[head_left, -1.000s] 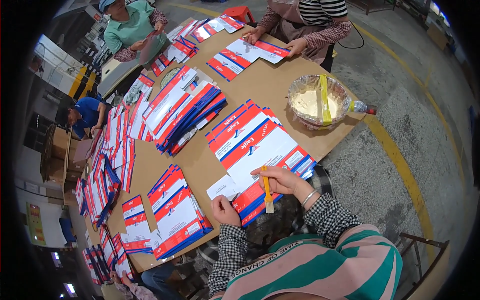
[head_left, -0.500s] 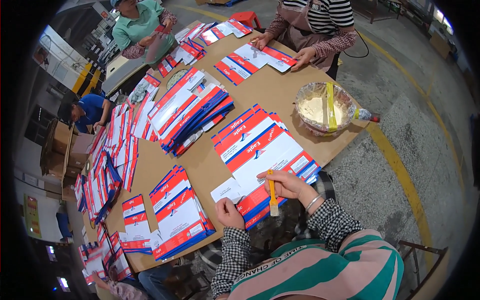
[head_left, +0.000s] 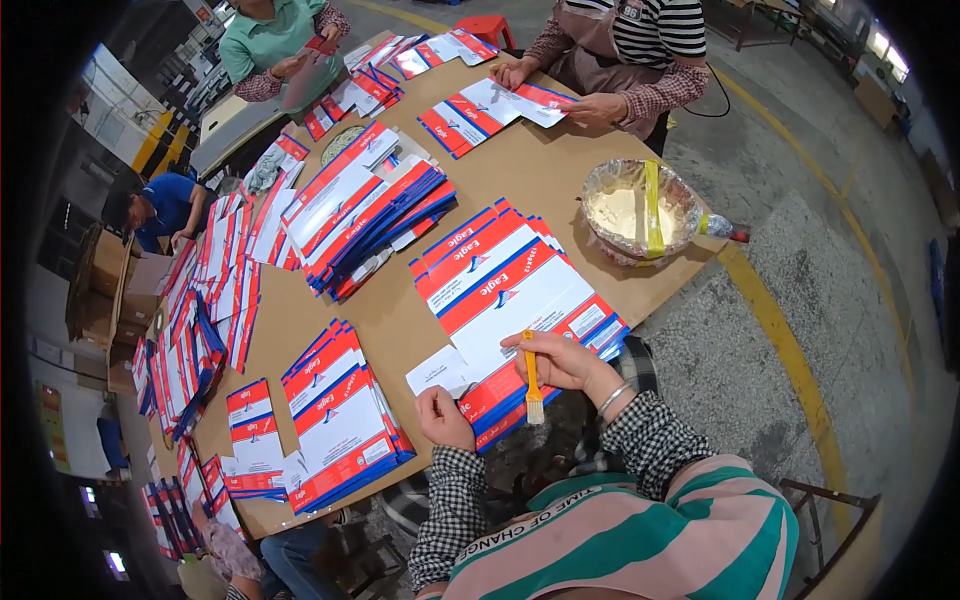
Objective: Applying glue using a brush to specific sections of paper packaging for assembly.
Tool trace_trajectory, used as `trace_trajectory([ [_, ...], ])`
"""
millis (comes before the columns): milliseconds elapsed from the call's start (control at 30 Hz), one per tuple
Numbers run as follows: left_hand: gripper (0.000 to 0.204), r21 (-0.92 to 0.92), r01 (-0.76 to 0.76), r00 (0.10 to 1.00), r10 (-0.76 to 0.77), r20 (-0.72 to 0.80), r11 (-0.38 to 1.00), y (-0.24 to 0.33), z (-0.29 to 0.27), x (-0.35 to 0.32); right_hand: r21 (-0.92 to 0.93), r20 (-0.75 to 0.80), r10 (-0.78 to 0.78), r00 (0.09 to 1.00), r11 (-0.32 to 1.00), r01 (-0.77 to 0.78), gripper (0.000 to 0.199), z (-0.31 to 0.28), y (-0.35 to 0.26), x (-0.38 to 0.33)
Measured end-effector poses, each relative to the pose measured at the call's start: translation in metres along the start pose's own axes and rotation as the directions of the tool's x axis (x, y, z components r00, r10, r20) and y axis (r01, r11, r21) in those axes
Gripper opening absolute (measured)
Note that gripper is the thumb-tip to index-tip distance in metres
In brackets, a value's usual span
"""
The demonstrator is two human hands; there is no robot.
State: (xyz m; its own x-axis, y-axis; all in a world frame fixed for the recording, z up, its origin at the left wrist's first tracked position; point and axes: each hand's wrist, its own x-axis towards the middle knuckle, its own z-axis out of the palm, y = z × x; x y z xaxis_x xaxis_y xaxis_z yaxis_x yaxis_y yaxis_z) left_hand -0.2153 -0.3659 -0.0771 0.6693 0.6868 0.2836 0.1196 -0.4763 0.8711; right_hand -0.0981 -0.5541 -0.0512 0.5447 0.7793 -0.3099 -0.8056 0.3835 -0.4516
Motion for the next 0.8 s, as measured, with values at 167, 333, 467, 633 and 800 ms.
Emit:
trace_trajectory([
  [167, 0.009, 0.005, -0.007, 1.000, 0.007, 0.010, 1.000, 0.001, 0.005, 0.001, -0.075, 0.056, -0.006, 0.998, 0.997, 0.010, 0.035, -0.006, -0.004, -0.001],
  [333, 0.008, 0.001, -0.024, 1.000, 0.024, -0.006, 1.000, 0.000, 0.005, 0.001, -0.088, 0.075, -0.015, 0.997, 0.996, 0.022, 0.037, -0.009, -0.002, 0.000],
  [467, 0.008, 0.028, -0.062, 0.997, 0.063, -0.035, 0.998, -0.004, 0.003, -0.001, -0.072, 0.070, -0.002, 0.998, 0.997, 0.007, 0.037, -0.012, 0.006, 0.001],
  [633, 0.007, -0.022, -0.042, 0.998, 0.042, -0.040, 0.999, -0.009, 0.000, -0.004, -0.082, 0.108, -0.003, 0.994, 0.997, 0.012, 0.036, -0.013, 0.010, 0.001],
  [800, 0.007, 0.019, -0.043, 0.999, 0.043, -0.017, 0.999, 0.000, 0.002, -0.003, -0.033, 0.059, -0.018, 0.998, 0.999, 0.020, 0.035, -0.012, 0.006, -0.002],
])
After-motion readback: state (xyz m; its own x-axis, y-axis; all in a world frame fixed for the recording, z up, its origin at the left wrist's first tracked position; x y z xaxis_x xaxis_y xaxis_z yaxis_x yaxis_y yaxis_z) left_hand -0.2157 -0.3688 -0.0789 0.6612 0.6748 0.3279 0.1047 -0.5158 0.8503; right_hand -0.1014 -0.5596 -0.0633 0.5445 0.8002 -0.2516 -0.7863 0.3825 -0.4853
